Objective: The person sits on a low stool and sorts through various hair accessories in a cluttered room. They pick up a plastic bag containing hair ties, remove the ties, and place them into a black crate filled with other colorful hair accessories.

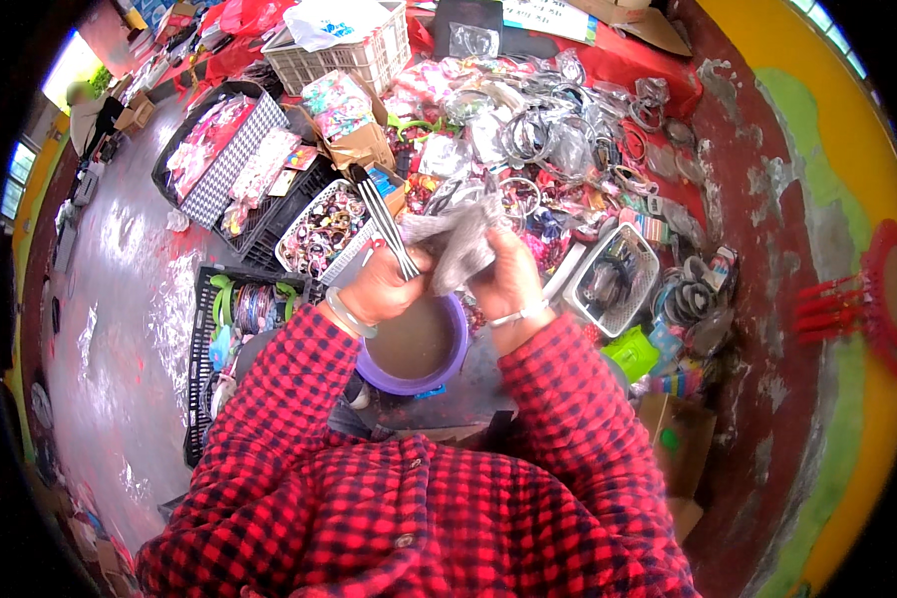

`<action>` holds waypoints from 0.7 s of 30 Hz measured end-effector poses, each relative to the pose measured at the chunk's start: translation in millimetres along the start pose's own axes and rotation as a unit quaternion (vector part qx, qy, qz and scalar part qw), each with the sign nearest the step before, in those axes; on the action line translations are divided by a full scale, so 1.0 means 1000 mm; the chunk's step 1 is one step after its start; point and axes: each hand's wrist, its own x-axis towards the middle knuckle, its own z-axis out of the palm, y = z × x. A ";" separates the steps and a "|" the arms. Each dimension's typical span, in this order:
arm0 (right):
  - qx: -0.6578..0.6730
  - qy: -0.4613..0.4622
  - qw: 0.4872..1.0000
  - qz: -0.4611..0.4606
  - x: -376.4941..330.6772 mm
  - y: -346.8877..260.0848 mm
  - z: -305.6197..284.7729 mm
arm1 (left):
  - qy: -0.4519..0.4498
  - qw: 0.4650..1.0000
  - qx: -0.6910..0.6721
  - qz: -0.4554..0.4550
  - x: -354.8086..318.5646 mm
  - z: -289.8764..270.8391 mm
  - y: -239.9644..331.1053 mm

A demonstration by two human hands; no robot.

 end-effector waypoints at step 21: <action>0.013 -0.035 0.999 0.019 0.008 -0.015 -0.001 | 0.039 0.998 -0.026 -0.030 -0.006 0.008 0.023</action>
